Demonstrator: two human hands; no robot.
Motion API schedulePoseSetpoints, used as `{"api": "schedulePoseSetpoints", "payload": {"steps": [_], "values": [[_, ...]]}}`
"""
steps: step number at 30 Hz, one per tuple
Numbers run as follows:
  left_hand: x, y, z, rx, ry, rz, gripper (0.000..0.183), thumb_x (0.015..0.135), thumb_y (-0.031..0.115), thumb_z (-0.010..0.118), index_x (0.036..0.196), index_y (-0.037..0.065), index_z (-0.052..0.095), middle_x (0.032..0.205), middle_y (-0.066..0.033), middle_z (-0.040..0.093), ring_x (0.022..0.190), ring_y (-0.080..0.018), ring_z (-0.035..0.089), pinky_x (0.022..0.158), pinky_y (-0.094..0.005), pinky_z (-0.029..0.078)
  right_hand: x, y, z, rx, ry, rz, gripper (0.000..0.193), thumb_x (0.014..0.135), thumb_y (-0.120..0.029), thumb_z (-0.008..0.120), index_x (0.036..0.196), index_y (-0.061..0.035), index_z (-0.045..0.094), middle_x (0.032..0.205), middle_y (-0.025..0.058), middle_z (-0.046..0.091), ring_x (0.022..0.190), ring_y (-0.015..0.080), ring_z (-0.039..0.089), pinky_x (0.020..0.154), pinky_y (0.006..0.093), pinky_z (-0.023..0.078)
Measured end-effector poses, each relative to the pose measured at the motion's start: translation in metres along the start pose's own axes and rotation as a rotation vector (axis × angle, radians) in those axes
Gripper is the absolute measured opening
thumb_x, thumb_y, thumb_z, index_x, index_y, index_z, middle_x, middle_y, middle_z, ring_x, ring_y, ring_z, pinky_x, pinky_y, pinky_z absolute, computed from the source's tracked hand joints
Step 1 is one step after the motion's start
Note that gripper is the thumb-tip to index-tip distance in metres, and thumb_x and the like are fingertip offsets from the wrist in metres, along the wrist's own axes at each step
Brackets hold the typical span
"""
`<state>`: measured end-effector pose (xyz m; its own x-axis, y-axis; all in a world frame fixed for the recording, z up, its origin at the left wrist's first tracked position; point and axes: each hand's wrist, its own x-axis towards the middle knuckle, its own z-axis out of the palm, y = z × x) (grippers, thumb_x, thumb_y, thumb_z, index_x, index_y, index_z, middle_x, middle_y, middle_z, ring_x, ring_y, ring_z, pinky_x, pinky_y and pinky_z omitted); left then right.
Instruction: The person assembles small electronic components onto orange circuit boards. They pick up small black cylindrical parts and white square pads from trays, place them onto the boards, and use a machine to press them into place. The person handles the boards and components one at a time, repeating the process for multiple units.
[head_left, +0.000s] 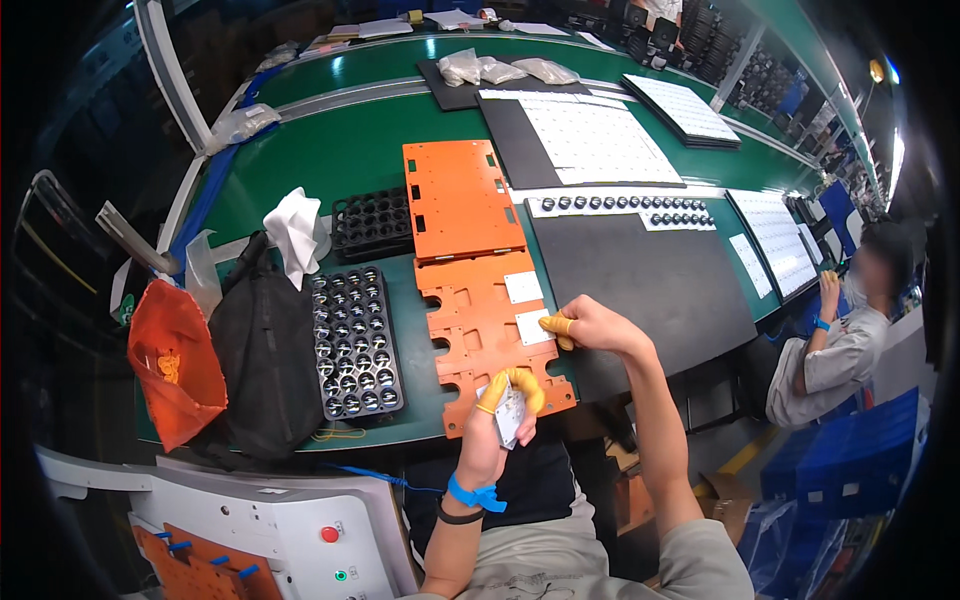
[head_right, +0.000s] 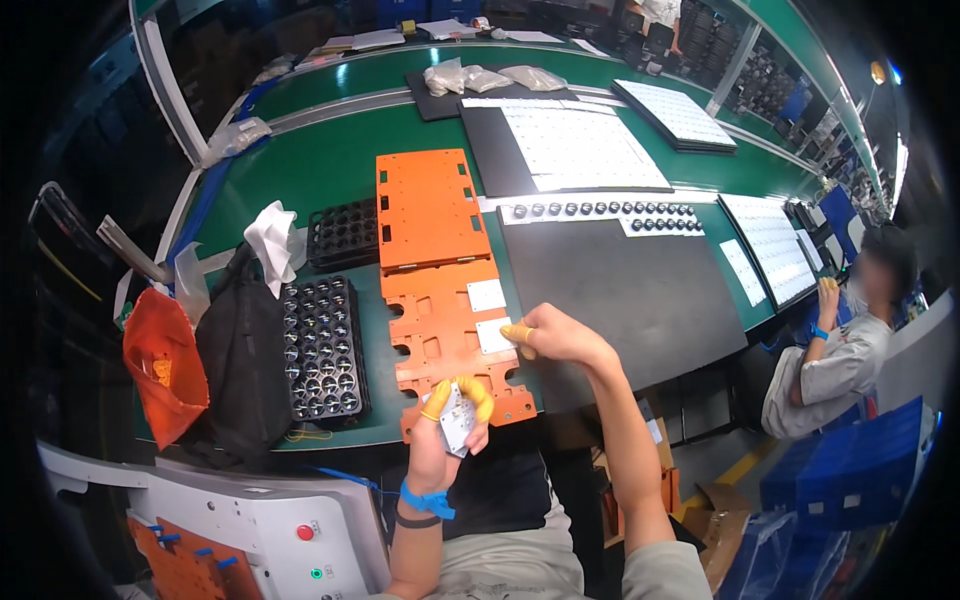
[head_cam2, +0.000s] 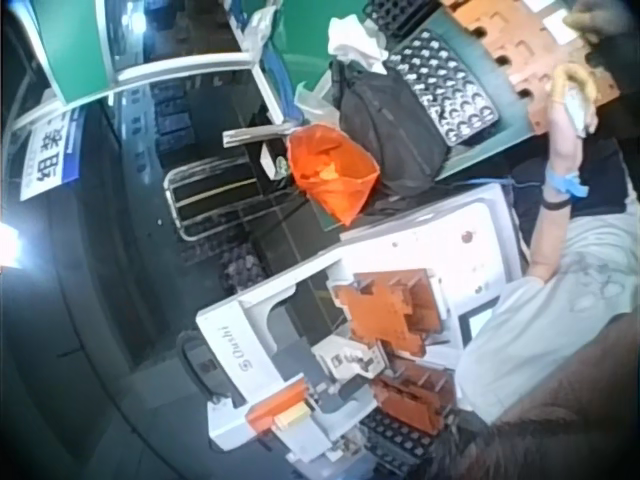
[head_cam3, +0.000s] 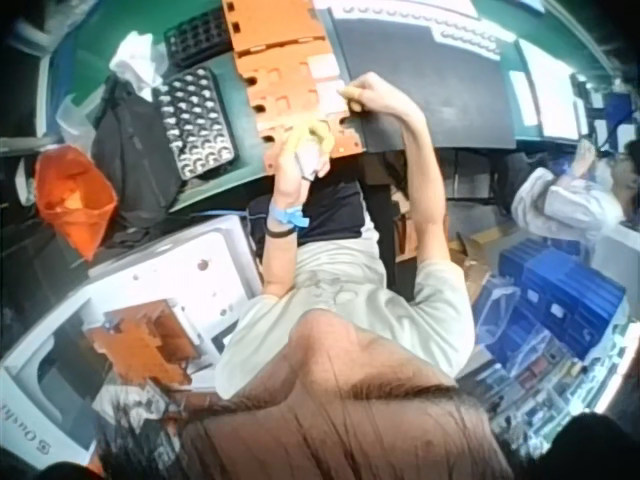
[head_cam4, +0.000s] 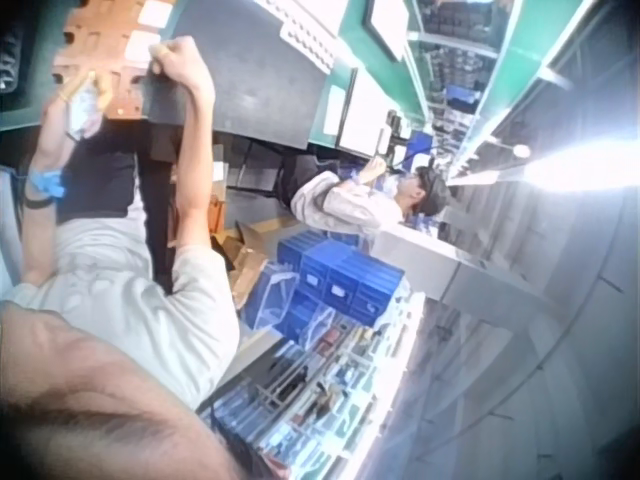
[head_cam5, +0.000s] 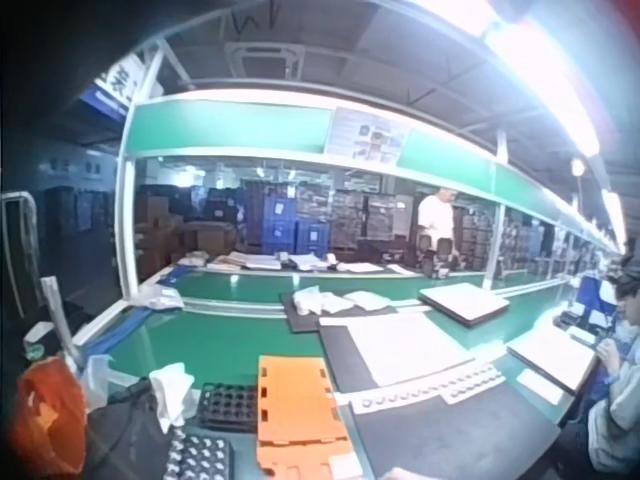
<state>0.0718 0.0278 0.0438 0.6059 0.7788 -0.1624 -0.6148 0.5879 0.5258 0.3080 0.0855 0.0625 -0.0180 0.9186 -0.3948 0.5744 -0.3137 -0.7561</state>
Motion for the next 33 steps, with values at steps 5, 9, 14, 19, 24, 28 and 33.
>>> {"api": "schedulePoseSetpoints", "payload": {"steps": [5,9,14,19,24,28,33], "values": [[-0.01,0.012,-0.002,-0.049,-0.055,0.04,0.031,0.105,0.032,0.041,0.092,0.007,0.052,0.078,-0.0044,0.049,0.057,-0.0126,0.045,0.05,-0.0256,0.036,-0.009,-0.026,0.007,-0.53,0.29,-0.063,0.035,0.088,-0.025,0.072,0.068,0.0035,0.069,0.06,0.0185,0.064,0.057,0.0287,0.065,0.055,0.0393,0.048],[-0.033,0.022,-0.012,-0.032,-0.032,0.086,0.017,0.098,0.023,0.05,0.105,0.007,0.051,0.089,-0.0042,0.05,0.069,-0.0125,0.047,0.057,-0.0247,0.036,-0.032,-0.08,0.034,-0.767,0.513,-0.039,0.032,0.081,-0.027,0.078,0.066,0.0011,0.07,0.064,0.0236,0.063,0.063,0.0389,0.066,0.059,0.0457,0.051],[-0.075,0.039,-0.044,-0.155,-0.118,0.121,0.041,0.083,0.008,0.056,0.123,0.006,0.049,0.104,-0.006,0.05,0.084,-0.0147,0.047,0.07,-0.027,0.038,-0.033,-0.124,0.09,-0.612,0.363,-0.41,0.031,0.083,-0.03,0.077,0.071,-0.001,0.072,0.061,0.0182,0.064,0.06,0.0365,0.066,0.058,0.045,0.051],[-0.103,0.043,-0.069,0.004,0.068,0.104,0.049,0.085,0.01,0.056,0.133,0.004,0.047,0.11,-0.0053,0.052,0.089,-0.014,0.049,0.078,-0.0269,0.04,-0.012,-0.166,0.152,-0.46,0.368,-0.651,0.027,0.083,-0.028,0.076,0.081,-0.0016,0.073,0.075,0.0143,0.068,0.067,0.0325,0.068,0.06,0.0434,0.052],[-0.113,0.047,-0.069,-0.079,0.008,0.185,0.052,0.085,0.008,0.056,0.136,0.002,0.045,0.112,-0.0055,0.053,0.093,-0.0132,0.048,0.083,-0.0272,0.04,0.016,-0.185,0.186,-0.502,0.365,-0.701,0.031,0.079,-0.028,0.079,0.076,0.0018,0.071,0.077,0.0177,0.066,0.07,0.0334,0.067,0.062,0.0442,0.052],[-0.115,0.045,-0.076,-0.052,0.023,0.18,0.053,0.084,0.004,0.054,0.136,0.0,0.044,0.112,-0.007,0.053,0.094,-0.0145,0.049,0.084,-0.0277,0.04,0.027,-0.189,0.205,-0.537,0.425,-0.732,0.034,0.076,-0.028,0.08,0.071,0.003,0.069,0.074,0.0173,0.065,0.068,0.0322,0.067,0.063,0.0438,0.052],[-0.114,0.046,-0.074,-0.005,0.065,0.217,0.05,0.085,0.002,0.055,0.134,-0.002,0.046,0.11,-0.0087,0.054,0.095,-0.0163,0.05,0.081,-0.0284,0.041,0.032,-0.188,0.207,-0.587,0.465,-0.757,0.033,0.075,-0.027,0.081,0.069,0.0026,0.067,0.075,0.017,0.066,0.069,0.0319,0.068,0.066,0.0423,0.051]]}}
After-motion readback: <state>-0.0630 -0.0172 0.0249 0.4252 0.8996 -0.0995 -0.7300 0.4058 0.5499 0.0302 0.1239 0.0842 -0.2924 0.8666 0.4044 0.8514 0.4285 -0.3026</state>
